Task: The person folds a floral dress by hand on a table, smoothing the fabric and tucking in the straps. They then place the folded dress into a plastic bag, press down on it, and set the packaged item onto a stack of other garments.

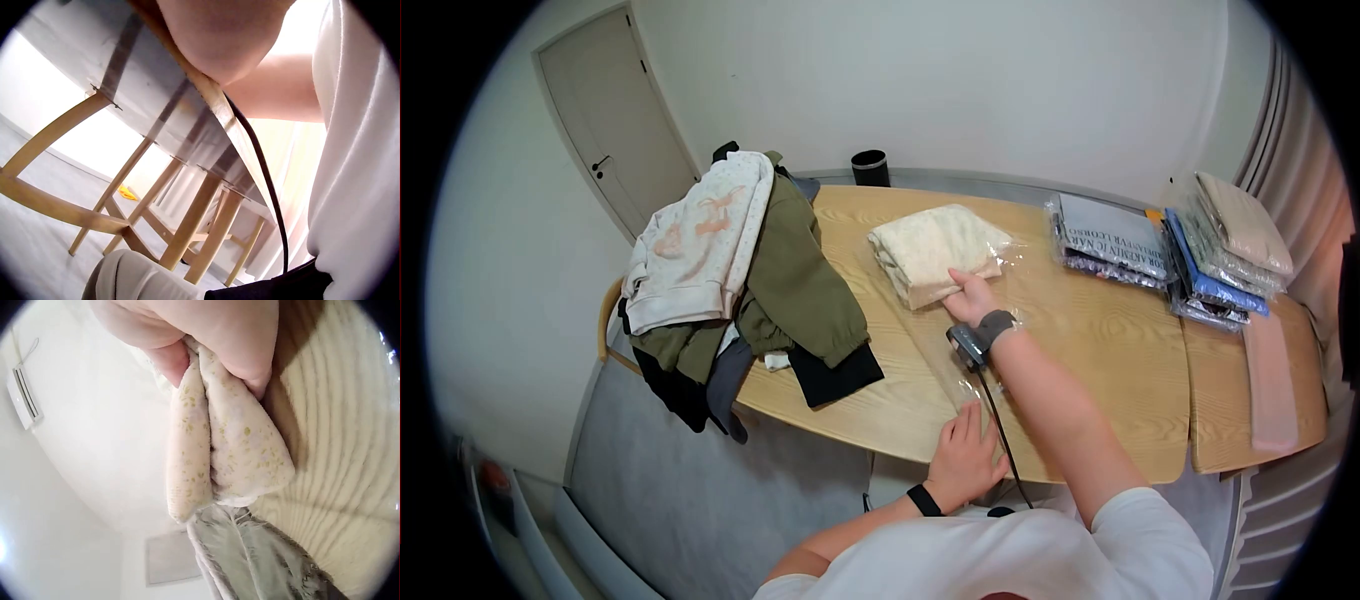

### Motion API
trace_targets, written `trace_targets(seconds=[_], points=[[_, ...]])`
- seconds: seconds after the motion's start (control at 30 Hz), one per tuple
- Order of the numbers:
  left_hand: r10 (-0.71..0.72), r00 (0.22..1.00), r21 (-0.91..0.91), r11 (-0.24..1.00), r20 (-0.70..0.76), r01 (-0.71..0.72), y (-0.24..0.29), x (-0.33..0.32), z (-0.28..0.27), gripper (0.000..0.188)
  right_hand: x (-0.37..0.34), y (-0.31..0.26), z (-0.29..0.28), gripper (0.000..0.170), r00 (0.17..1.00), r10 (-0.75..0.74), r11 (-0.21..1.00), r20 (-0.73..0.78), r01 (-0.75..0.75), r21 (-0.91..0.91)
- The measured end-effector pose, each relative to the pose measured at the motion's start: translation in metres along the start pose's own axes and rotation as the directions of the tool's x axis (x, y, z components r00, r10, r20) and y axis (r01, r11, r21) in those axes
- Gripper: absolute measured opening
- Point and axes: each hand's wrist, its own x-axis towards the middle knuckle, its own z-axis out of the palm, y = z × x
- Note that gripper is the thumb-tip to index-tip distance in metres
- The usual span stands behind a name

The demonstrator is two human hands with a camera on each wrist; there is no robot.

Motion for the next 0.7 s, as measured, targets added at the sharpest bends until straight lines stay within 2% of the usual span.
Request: trace_targets(seconds=[0.1, 0.17, 0.23, 0.37, 0.43, 0.47, 0.5, 0.53, 0.57, 0.6, 0.63, 0.67, 0.7], points=[[0.024, 1.000, 0.018, 1.000, 0.001, -0.024, -0.007, -0.002, 0.001, 0.060, -0.005, -0.003, -0.009, 0.042, 1.000, -0.024, 1.000, -0.016, 0.024, 0.002], [0.105, 0.993, 0.002, 0.994, -0.047, -0.105, -0.016, -0.012, 0.000, 0.056, -0.011, -0.003, -0.021, 0.043, 0.997, -0.080, 0.997, 0.007, 0.080, 0.017], [0.106, 0.994, -0.023, 0.994, -0.027, -0.107, -0.021, -0.026, -0.008, 0.052, -0.035, -0.003, -0.024, 0.045, 0.998, -0.063, 0.997, -0.017, 0.064, 0.051], [0.162, 0.987, -0.124, 0.979, 0.004, -0.161, -0.035, -0.045, -0.025, 0.046, -0.077, 0.000, -0.026, 0.047, 0.987, -0.158, 0.987, -0.027, 0.158, 0.025], [0.252, 0.967, -0.263, 0.935, 0.025, -0.237, -0.048, -0.051, -0.030, 0.041, -0.090, 0.002, -0.028, 0.048, 0.980, -0.200, 0.980, -0.014, 0.200, 0.017], [0.220, 0.972, -0.352, 0.906, -0.087, -0.237, -0.055, -0.057, -0.030, 0.033, -0.094, 0.003, -0.027, 0.048, 0.973, -0.223, 0.974, -0.061, 0.225, 0.021], [0.225, 0.970, -0.352, 0.904, -0.087, -0.241, -0.062, -0.058, -0.032, 0.033, -0.096, 0.004, -0.027, 0.049, 0.964, -0.246, 0.968, -0.104, 0.250, 0.025], [0.074, 0.973, -0.397, 0.904, -0.217, -0.157, -0.067, -0.058, -0.034, 0.028, -0.097, 0.003, -0.026, 0.049, 0.963, -0.249, 0.967, -0.103, 0.253, 0.028], [-0.087, 0.939, -0.451, 0.889, -0.334, -0.078, -0.071, -0.059, -0.036, 0.022, -0.098, 0.004, -0.025, 0.048, 0.963, -0.258, 0.965, -0.080, 0.261, 0.033], [-0.087, 0.939, -0.450, 0.890, -0.332, -0.077, -0.074, -0.053, -0.039, 0.022, -0.099, 0.005, -0.025, 0.048, 0.963, -0.264, 0.963, -0.057, 0.267, 0.037], [-0.301, 0.918, -0.562, 0.820, -0.257, 0.112, -0.079, -0.039, -0.043, 0.022, -0.100, 0.005, -0.024, 0.048, 0.964, -0.262, 0.964, -0.055, 0.264, 0.039], [-0.496, 0.854, -0.651, 0.703, -0.159, 0.288, -0.084, -0.026, -0.048, 0.027, -0.101, 0.005, -0.023, 0.048, 0.965, -0.256, 0.965, -0.066, 0.258, 0.037], [-0.496, 0.853, -0.648, 0.706, -0.162, 0.287, -0.095, -0.014, -0.046, 0.027, -0.101, 0.004, -0.022, 0.048, 0.965, -0.251, 0.967, -0.076, 0.254, 0.034]])
